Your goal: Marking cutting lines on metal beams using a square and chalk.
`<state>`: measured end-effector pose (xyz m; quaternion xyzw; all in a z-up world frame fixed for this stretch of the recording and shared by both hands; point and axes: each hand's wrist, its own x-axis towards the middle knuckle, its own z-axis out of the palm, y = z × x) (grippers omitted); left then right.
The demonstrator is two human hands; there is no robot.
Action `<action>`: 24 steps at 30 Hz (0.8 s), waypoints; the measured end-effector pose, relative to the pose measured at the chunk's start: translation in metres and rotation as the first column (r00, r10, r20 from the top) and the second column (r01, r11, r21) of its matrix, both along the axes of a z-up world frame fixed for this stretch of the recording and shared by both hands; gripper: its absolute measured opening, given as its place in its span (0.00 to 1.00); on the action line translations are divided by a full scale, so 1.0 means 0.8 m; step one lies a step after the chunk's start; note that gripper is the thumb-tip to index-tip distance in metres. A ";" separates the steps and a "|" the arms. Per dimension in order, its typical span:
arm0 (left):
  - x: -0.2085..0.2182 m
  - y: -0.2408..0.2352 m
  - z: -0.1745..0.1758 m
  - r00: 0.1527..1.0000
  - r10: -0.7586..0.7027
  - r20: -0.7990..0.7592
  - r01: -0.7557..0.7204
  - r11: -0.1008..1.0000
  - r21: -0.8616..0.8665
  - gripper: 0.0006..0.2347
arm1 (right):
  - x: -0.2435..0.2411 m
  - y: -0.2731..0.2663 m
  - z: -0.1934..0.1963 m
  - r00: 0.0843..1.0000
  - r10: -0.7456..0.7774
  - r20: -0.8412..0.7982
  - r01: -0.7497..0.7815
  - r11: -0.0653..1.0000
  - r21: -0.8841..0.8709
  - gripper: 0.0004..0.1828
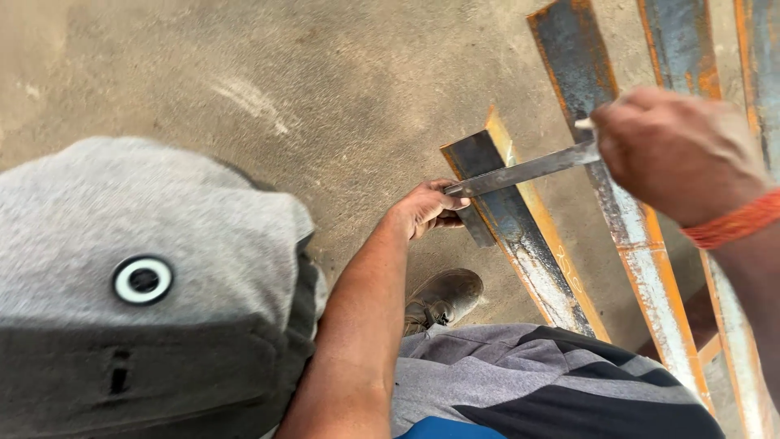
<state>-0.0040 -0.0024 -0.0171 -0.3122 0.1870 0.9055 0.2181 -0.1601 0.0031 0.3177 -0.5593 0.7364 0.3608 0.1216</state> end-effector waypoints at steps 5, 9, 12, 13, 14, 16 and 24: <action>0.000 0.007 -0.016 0.999 0.011 -0.049 -0.009 0.999 0.038 0.15 | 0.003 0.038 0.036 0.997 -0.038 0.063 0.064 0.867 -0.494 0.08; 0.005 0.003 -0.029 0.997 -0.004 -0.074 0.009 0.997 0.073 0.14 | -0.002 0.087 0.031 0.929 -0.200 0.312 0.370 0.562 -0.740 0.09; 0.016 -0.015 -0.018 0.994 -0.083 -0.071 0.088 0.993 0.073 0.14 | -0.023 0.128 0.031 0.802 -0.202 0.563 0.597 0.240 -0.765 0.13; 0.019 -0.024 -0.010 0.989 -0.135 -0.064 0.140 0.987 0.083 0.14 | -0.033 0.143 0.032 0.733 -0.129 0.668 0.679 0.083 -0.729 0.17; 0.011 -0.037 0.022 0.984 -0.158 -0.078 0.163 0.985 0.060 0.14 | -0.048 0.163 0.033 0.742 -0.132 0.658 0.668 0.053 -0.742 0.17; -0.002 -0.057 0.086 0.925 -0.338 -0.173 0.356 0.931 0.084 0.15 | -0.079 0.204 0.030 0.690 -0.017 0.724 0.713 -0.154 -0.684 0.17; -0.158 -0.062 0.235 0.756 -0.573 -0.316 0.476 0.813 -0.335 0.15 | -0.169 0.298 -0.016 0.598 -0.003 0.801 0.734 -0.400 -0.549 0.13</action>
